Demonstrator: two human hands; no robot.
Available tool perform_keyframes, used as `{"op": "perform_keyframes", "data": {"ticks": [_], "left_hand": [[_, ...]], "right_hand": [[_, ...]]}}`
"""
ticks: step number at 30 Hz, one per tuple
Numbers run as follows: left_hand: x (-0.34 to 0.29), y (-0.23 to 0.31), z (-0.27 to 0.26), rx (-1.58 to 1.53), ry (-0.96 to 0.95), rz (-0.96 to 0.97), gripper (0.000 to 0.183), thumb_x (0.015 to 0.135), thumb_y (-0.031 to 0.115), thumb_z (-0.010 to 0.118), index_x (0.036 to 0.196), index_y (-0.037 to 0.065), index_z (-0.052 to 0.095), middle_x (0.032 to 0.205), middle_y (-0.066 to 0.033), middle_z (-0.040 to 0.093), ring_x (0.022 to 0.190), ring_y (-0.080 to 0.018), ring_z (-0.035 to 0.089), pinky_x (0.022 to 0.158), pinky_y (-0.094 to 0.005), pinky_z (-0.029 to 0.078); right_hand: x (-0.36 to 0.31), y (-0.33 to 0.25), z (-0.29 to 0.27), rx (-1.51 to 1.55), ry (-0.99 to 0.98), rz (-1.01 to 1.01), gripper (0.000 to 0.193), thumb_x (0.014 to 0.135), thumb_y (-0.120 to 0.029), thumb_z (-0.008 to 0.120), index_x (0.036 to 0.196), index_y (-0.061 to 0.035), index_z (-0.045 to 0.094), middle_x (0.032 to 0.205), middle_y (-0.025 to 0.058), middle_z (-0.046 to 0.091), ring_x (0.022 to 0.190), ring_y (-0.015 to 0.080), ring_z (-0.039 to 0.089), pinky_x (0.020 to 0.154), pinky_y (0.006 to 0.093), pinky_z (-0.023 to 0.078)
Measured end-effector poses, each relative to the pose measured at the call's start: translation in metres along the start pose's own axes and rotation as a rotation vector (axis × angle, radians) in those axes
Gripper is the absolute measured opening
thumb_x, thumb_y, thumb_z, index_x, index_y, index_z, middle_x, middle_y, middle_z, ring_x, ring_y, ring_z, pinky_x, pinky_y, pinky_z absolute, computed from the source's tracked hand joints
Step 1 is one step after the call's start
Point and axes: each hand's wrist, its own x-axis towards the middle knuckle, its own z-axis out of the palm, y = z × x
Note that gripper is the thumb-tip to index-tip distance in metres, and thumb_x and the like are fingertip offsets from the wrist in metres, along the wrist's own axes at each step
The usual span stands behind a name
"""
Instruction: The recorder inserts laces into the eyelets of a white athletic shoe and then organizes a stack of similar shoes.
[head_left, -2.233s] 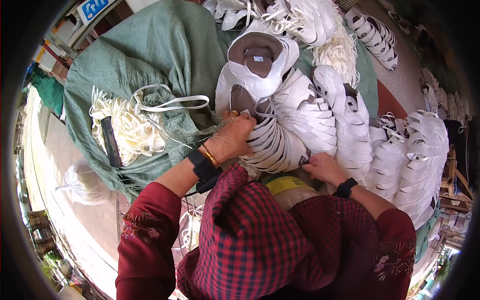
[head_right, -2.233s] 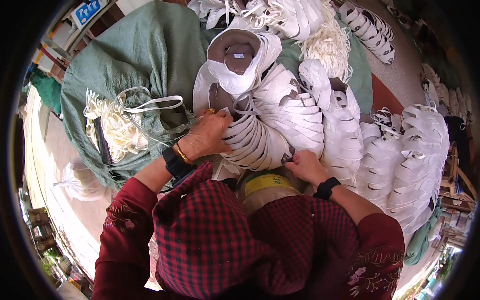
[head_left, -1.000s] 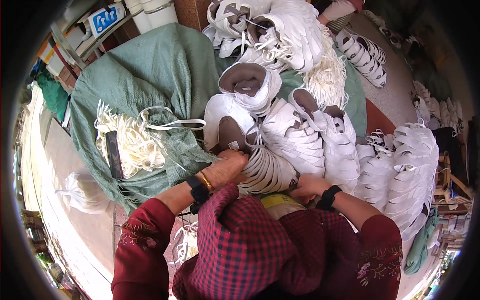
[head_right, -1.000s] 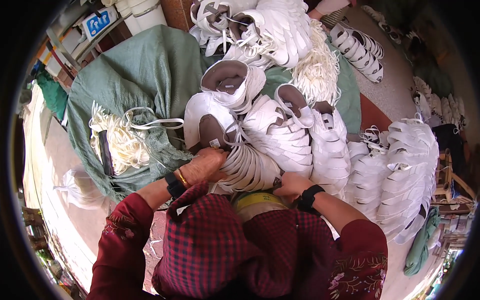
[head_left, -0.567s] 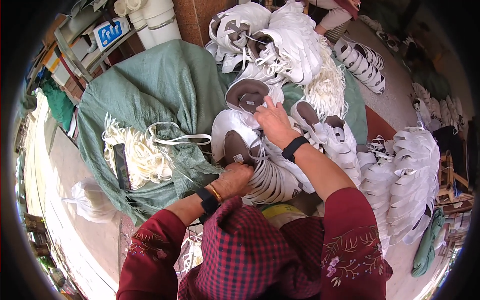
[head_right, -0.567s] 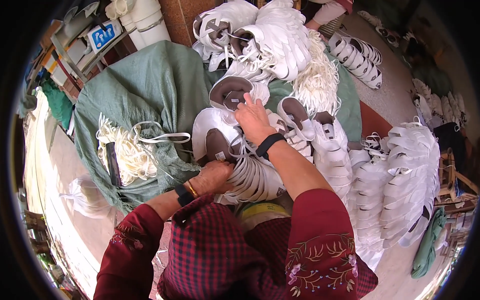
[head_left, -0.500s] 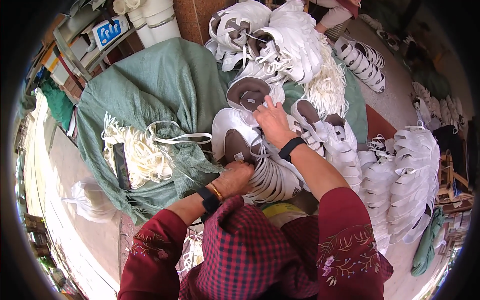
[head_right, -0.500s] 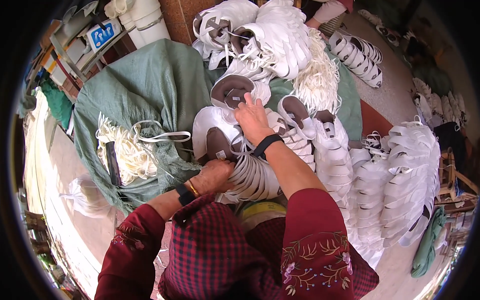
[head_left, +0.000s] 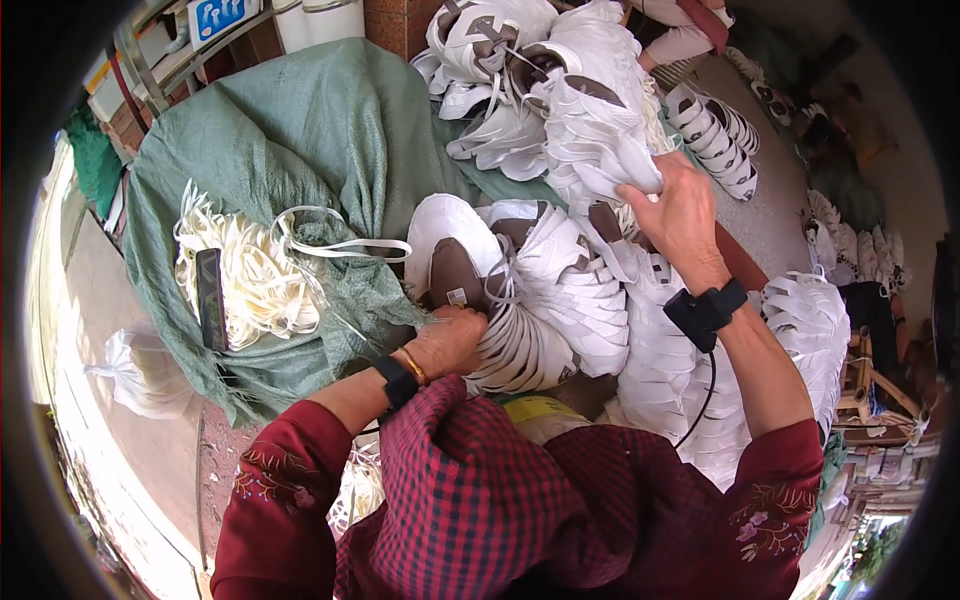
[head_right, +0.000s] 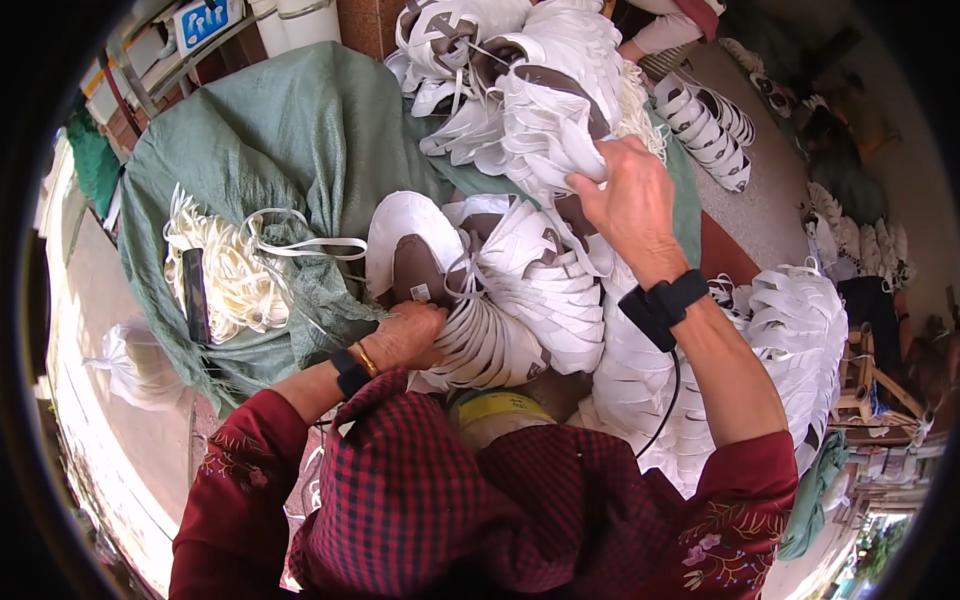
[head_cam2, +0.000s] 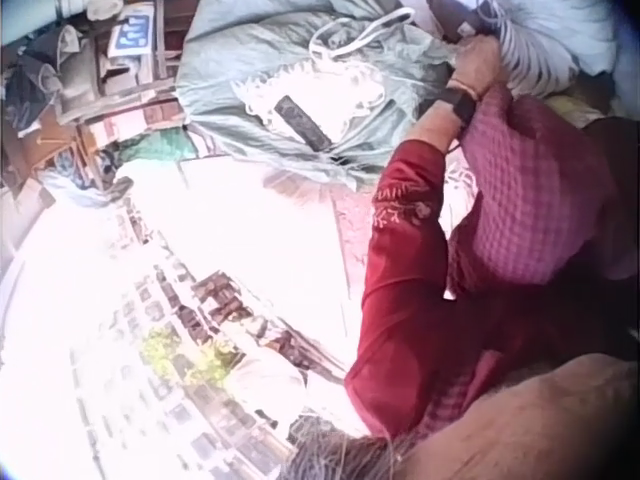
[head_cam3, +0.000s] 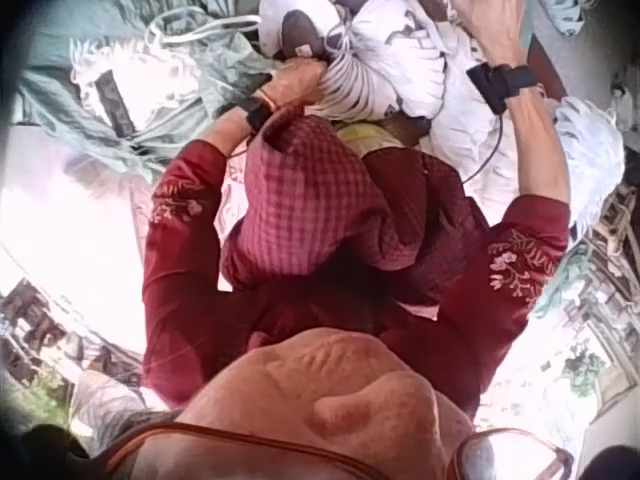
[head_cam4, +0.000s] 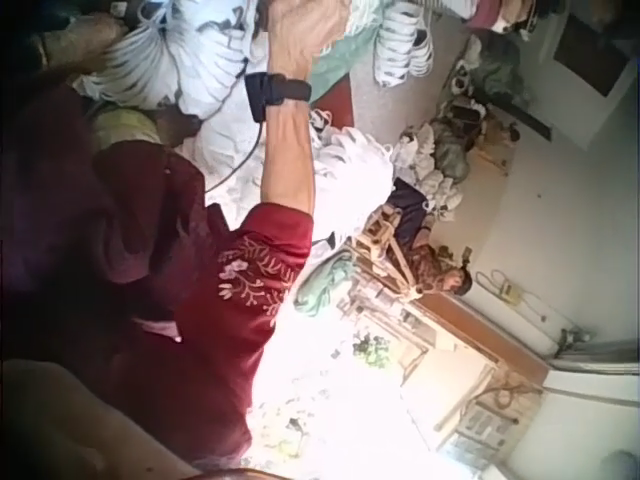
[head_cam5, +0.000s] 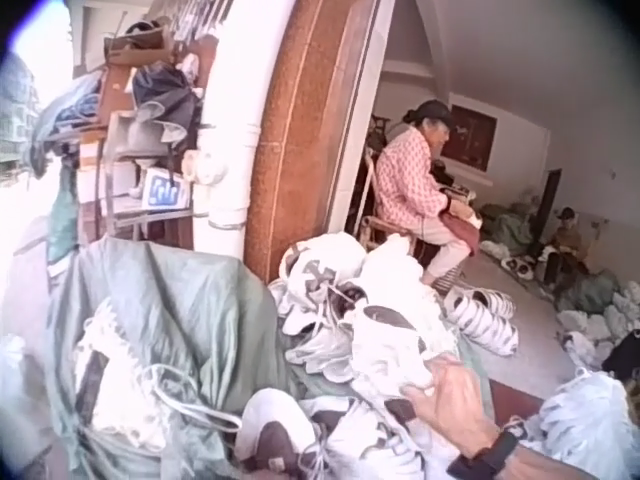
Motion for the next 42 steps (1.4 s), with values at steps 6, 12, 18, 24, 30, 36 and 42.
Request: {"op": "perform_keyframes", "data": {"ticks": [6, 12, 18, 24, 30, 36, 42], "left_hand": [[0.001, 0.008, -0.003, -0.017, -0.002, -0.035, 0.037, 0.069, 0.023, 0.077, 0.094, -0.001, 0.065, 0.093, -0.0225, 0.069, 0.093, -0.0405, 0.067, 0.085, -0.0479, 0.054], [0.006, 0.014, -0.015, -0.024, -0.046, -0.02, 0.046, 0.064, 0.027, 0.082, 0.096, -0.001, 0.065, 0.094, -0.0225, 0.07, 0.093, -0.041, 0.068, 0.086, -0.0478, 0.054], [0.001, 0.011, -0.023, -0.022, -0.115, -0.071, 0.062, 0.057, 0.036, 0.089, 0.099, -0.002, 0.065, 0.095, -0.0226, 0.07, 0.094, -0.0402, 0.069, 0.086, -0.0476, 0.054], [0.013, 0.014, -0.02, -0.019, -0.032, -0.037, 0.054, 0.061, 0.038, 0.087, 0.093, -0.001, 0.068, 0.092, -0.0224, 0.071, 0.091, -0.0404, 0.069, 0.083, -0.0472, 0.055], [0.029, 0.026, -0.05, 0.189, -0.057, 0.124, 0.042, 0.064, 0.035, 0.085, 0.087, 0.001, 0.072, 0.088, -0.0191, 0.071, 0.088, -0.036, 0.07, 0.082, -0.0441, 0.056], [0.056, 0.053, -0.129, 0.395, -0.081, 0.335, 0.045, 0.057, 0.027, 0.089, 0.087, -0.001, 0.071, 0.092, -0.0177, 0.071, 0.091, -0.0352, 0.07, 0.084, -0.0415, 0.054], [0.091, 0.002, -0.17, 0.57, 0.0, 0.142, 0.052, 0.051, 0.026, 0.091, 0.094, 0.007, 0.069, 0.098, -0.0127, 0.068, 0.106, -0.0306, 0.064, 0.101, -0.0471, 0.043]], "right_hand": [[-0.042, 0.049, -0.008, -0.105, 0.074, 0.205, 0.033, 0.072, -0.016, 0.081, 0.099, 0.0006, 0.072, 0.089, 0.0202, 0.069, 0.091, 0.0377, 0.065, 0.079, 0.0447, 0.052], [-0.111, 0.075, 0.064, 0.1, -0.178, 0.084, 0.032, 0.069, -0.012, 0.082, 0.095, 0.0006, 0.069, 0.099, 0.0214, 0.068, 0.099, 0.0408, 0.063, 0.086, 0.0448, 0.051], [-0.105, -0.007, 0.029, 0.104, -0.002, 0.016, 0.027, 0.074, -0.006, 0.077, 0.098, 0.0011, 0.066, 0.093, 0.0161, 0.069, 0.102, 0.0348, 0.063, 0.087, 0.0413, 0.051], [-0.248, 0.055, 0.064, 0.258, -1.125, 0.798, 0.065, 0.075, -0.058, 0.074, 0.084, 0.0058, 0.068, 0.087, 0.0226, 0.071, 0.067, 0.0331, 0.07, 0.065, 0.0416, 0.054], [-0.274, 0.037, 0.102, 0.624, -0.99, 1.136, 0.078, 0.077, -0.059, 0.078, 0.103, 0.0135, 0.066, 0.091, 0.0146, 0.071, 0.082, 0.0258, 0.072, 0.064, 0.0328, 0.059], [-0.242, 0.021, 0.107, 0.955, -0.903, 1.189, 0.103, 0.081, -0.065, 0.072, 0.139, 0.0137, 0.039, 0.135, 0.0228, 0.051, 0.119, 0.0275, 0.058, 0.085, 0.0425, 0.057], [-0.189, 0.023, 0.144, 0.989, -0.758, 0.964, 0.104, 0.081, -0.076, 0.06, 0.12, 0.0199, 0.052, 0.111, 0.0241, 0.062, 0.095, 0.0273, 0.067, 0.063, 0.036, 0.06]]}}
